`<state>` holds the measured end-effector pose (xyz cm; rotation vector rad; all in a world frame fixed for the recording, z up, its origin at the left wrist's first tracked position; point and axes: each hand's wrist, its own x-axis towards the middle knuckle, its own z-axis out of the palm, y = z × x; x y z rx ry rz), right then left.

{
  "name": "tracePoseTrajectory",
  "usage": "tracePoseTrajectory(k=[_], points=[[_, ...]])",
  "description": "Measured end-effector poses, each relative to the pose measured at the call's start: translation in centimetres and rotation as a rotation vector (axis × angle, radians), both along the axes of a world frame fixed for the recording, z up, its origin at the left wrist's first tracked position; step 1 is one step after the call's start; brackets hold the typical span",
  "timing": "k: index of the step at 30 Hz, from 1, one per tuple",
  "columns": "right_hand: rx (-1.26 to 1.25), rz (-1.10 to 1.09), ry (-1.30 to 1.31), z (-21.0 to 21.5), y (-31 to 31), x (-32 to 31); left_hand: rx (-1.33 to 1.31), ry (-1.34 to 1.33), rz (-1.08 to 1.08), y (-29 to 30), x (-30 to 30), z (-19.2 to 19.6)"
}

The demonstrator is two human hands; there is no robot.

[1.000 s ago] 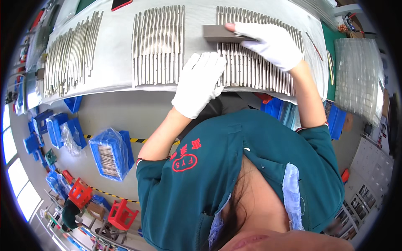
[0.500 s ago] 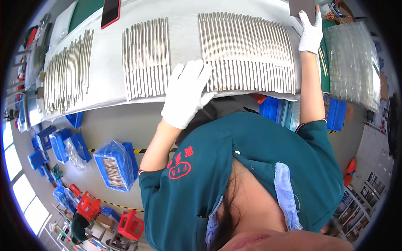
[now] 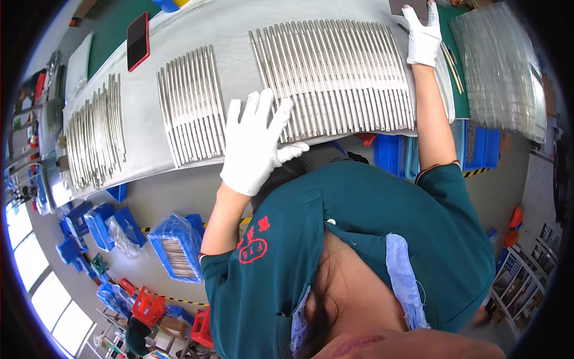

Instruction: The person is arranging long metal rods into organized rows on a workstation.

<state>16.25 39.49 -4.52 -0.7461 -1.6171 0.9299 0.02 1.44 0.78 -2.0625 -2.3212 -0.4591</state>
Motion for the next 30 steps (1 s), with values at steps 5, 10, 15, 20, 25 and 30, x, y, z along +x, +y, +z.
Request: tracePoseTrajectory(k=[5,10,15,20,25,30], points=[[-0.016,-0.02,-0.042,0.7,-0.6,-0.1,0.055,-0.082,-0.132,1.5,1.7,-1.1],[0.029,-0.069,-0.011,0.5,-0.7,0.0,0.023,-0.08,-0.1,0.7,1.7,-1.2],[-0.06,-0.113,0.029,1.3,-1.0,0.0,-0.036,0.005,-0.017,-1.6,0.2,-0.7],[-0.015,-0.067,0.051,0.6,-0.4,0.5,-0.067,-0.004,0.077,-3.2,-0.3,-0.7],[-0.447,0.437,0.58,1.9,-2.0,-0.1,-0.052,0.004,0.036,-2.2,-0.1,-0.8],[-0.876,0.926,1.008,2.8,-2.1,1.2,0.0,-0.038,-0.072,-0.2,1.1,-1.4]])
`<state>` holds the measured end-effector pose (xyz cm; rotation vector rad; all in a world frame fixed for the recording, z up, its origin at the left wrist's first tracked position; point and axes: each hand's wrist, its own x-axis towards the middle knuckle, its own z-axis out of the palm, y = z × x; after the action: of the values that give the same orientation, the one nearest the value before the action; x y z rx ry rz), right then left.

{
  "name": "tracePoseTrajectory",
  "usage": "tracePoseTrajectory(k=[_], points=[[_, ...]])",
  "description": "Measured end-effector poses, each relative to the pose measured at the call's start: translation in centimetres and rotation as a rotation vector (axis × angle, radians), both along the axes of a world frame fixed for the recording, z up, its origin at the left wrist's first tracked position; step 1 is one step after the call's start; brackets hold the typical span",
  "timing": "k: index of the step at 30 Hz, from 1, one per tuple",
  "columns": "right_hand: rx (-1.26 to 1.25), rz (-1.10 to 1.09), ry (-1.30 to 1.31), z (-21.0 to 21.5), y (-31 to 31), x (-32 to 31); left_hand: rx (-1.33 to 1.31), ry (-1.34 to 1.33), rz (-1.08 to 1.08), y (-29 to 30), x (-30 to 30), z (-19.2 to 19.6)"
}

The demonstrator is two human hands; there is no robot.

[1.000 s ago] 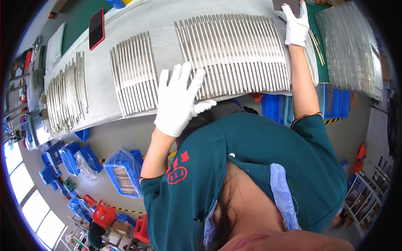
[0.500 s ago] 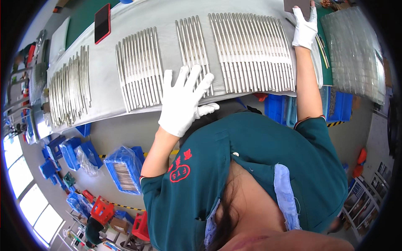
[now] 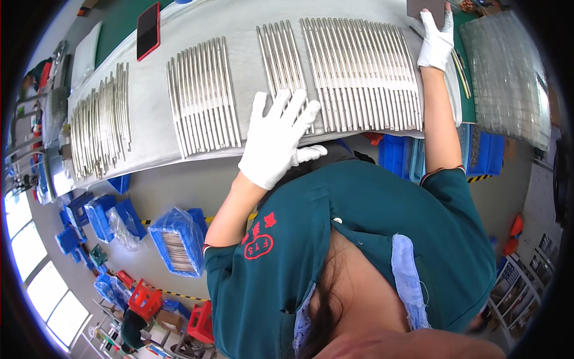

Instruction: The person is arranging long metal rods into organized rows on a workstation.

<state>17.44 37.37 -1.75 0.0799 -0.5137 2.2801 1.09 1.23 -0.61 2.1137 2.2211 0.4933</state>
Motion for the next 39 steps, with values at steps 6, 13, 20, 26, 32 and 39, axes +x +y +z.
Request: tracePoseTrajectory(k=[6,13,20,26,32,39], points=[[0.452,-0.874,-0.71,-3.1,3.2,-0.2,0.046,-0.04,-0.044,0.8,0.6,0.1],[0.23,-0.848,-0.837,0.9,-0.9,-2.2,-0.11,0.062,0.149,-2.2,-1.4,1.9],[0.294,-0.851,-0.775,-0.3,0.3,-1.9,-0.075,0.041,-0.064,1.7,0.2,2.3],[0.402,-0.864,-0.685,-1.1,1.1,-1.9,0.023,-0.099,-0.219,5.3,2.4,-0.3],[0.317,-0.856,-0.777,0.0,-0.1,-2.2,-0.035,-0.063,-0.189,4.1,1.7,0.2],[0.241,-0.847,-0.818,0.8,-0.7,-2.2,-0.072,-0.021,-0.084,0.7,0.1,1.4]])
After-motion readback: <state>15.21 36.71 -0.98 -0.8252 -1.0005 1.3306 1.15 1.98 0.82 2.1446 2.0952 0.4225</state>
